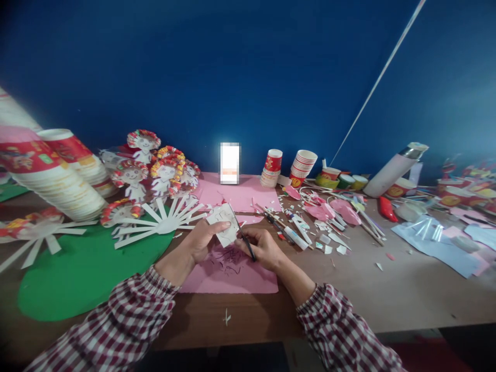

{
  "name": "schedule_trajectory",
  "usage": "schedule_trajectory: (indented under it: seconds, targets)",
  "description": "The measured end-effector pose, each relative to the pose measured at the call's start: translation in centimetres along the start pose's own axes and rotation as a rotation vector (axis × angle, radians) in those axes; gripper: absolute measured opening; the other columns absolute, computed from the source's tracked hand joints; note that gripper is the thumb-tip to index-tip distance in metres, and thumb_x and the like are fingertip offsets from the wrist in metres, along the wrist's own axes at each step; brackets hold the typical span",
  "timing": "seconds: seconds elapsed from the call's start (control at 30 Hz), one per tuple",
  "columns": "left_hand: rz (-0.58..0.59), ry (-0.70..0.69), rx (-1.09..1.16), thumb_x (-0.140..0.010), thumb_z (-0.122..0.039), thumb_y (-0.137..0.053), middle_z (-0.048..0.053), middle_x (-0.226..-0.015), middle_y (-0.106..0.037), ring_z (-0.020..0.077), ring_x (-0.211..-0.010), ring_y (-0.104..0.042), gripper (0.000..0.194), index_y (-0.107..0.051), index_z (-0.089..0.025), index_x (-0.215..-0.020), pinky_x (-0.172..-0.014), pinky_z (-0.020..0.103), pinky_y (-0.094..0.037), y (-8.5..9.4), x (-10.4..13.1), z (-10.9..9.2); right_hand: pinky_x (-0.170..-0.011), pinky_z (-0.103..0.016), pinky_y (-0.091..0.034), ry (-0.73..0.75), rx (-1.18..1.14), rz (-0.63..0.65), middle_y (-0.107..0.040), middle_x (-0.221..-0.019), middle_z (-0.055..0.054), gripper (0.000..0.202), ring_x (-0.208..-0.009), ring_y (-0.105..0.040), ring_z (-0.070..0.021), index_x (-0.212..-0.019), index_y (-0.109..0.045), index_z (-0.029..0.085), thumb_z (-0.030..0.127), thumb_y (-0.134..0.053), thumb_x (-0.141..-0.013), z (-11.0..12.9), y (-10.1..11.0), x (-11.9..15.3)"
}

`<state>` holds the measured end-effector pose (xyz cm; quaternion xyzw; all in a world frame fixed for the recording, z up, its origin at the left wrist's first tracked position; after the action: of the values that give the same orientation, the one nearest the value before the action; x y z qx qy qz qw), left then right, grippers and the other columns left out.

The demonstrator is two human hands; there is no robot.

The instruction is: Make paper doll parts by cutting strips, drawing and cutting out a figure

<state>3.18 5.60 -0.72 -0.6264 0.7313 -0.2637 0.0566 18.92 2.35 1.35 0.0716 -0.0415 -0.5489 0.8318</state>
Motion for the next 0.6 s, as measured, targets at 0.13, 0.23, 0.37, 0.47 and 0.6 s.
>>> schedule_trajectory:
  seconds: [0.13, 0.23, 0.37, 0.47, 0.6]
  targets:
    - [-0.008, 0.008, -0.005, -0.055, -0.023, -0.081, 0.004, -0.07, -0.068, 0.0166, -0.06, -0.061, 0.032, -0.066, -0.012, -0.08, -0.061, 0.031, -0.049, 0.0, 0.0, 0.0, -0.052, -0.023, -0.035, -0.008, 0.015, -0.016, -0.045, -0.059, 0.003, 0.036, -0.057, -0.043, -0.0113, -0.071, -0.058, 0.016, 0.049, -0.072, -0.072, 0.3, -0.1, 0.0]
    - [-0.007, 0.003, -0.004, -0.055, -0.023, -0.081, 0.004, -0.07, -0.067, 0.0164, -0.06, -0.061, 0.032, -0.065, -0.012, -0.081, -0.06, 0.03, -0.049, 0.1, 0.0, 0.0, -0.052, -0.023, -0.036, -0.007, 0.02, -0.02, -0.043, -0.057, 0.004, 0.037, -0.056, -0.043, -0.0114, -0.068, -0.056, 0.016, 0.049, -0.072, -0.072, 0.6, -0.2, 0.0]
    - [-0.028, 0.012, 0.0, -0.054, -0.022, -0.082, 0.005, -0.071, -0.068, 0.0172, -0.06, -0.062, 0.035, -0.065, -0.012, -0.083, -0.059, 0.03, -0.049, -0.1, 0.2, -0.2, -0.051, -0.023, -0.035, -0.033, 0.023, -0.027, -0.046, -0.058, 0.004, 0.038, -0.055, -0.043, -0.0108, -0.068, -0.056, 0.016, 0.049, -0.074, -0.071, 0.4, -0.2, 0.0]
    - [-0.028, 0.018, -0.016, -0.054, -0.023, -0.081, 0.004, -0.066, -0.067, 0.016, -0.054, -0.06, 0.033, -0.065, -0.012, -0.081, -0.052, 0.028, -0.047, -0.3, 0.4, -0.4, -0.047, -0.022, -0.032, -0.029, 0.052, -0.043, -0.047, -0.057, 0.004, 0.039, -0.052, -0.041, -0.0097, -0.066, -0.054, 0.017, 0.05, -0.073, -0.071, -0.1, -0.1, 0.0]
    - [-0.038, 0.023, -0.008, -0.053, -0.023, -0.081, 0.003, -0.063, -0.066, 0.0156, -0.052, -0.059, 0.031, -0.065, -0.012, -0.078, -0.051, 0.028, -0.047, -0.4, 0.3, -0.3, -0.041, -0.021, -0.028, -0.047, 0.042, -0.037, -0.045, -0.053, 0.005, 0.038, -0.044, -0.037, -0.0079, -0.068, -0.053, 0.018, 0.05, -0.072, -0.073, -0.5, -0.2, 0.0]
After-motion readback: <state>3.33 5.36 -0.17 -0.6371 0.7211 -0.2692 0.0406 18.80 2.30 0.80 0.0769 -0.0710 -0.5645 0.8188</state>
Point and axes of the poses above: each hand's wrist, its own x-axis away from the middle knuckle, its own y-axis out of the back of the hand, z = x × y, the point moved 3 cm from there along -x, towards the middle knuckle
